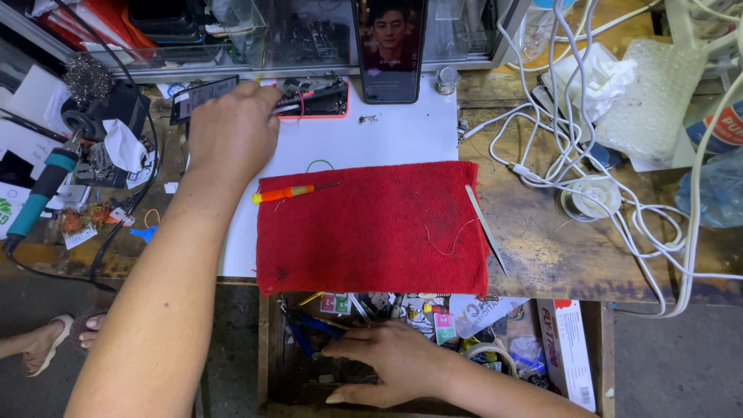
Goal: The person disassembles a smartphone by prying off the back cover and removing internal components. They use a metal prying tool to separate the back panel and a screwdriver to remove screws from the internal metal shield. The person handles the battery, motherboard, and camera module during the process.
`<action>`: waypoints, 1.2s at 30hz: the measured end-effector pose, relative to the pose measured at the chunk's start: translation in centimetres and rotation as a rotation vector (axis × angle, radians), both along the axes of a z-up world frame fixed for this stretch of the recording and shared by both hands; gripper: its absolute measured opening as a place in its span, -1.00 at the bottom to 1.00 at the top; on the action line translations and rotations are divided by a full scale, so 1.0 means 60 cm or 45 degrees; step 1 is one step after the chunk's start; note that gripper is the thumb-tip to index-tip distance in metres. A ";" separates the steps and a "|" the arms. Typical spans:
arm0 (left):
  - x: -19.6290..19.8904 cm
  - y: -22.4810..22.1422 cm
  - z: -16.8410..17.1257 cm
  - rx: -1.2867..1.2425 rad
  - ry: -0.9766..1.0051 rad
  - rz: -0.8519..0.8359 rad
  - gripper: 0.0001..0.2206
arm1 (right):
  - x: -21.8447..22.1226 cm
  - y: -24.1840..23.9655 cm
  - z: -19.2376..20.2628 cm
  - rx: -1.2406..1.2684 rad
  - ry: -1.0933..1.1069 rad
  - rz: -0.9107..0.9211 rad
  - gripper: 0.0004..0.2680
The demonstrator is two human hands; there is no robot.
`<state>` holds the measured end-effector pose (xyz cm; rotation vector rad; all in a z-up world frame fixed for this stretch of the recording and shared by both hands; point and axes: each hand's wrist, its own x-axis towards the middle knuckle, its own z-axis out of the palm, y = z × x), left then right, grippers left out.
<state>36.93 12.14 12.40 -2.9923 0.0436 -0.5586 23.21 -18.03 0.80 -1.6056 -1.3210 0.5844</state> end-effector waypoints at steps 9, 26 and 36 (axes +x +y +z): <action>0.008 0.011 0.013 -0.548 -0.160 0.026 -0.78 | -0.002 0.003 -0.002 -0.020 -0.034 0.002 -0.56; -0.012 0.036 0.046 -1.285 -0.207 -0.138 -0.89 | -0.003 0.003 0.001 0.020 -0.048 -0.014 -0.60; -0.217 -0.124 0.070 -0.635 -0.302 -0.023 -0.85 | 0.016 0.001 -0.017 0.148 0.839 -0.047 -0.54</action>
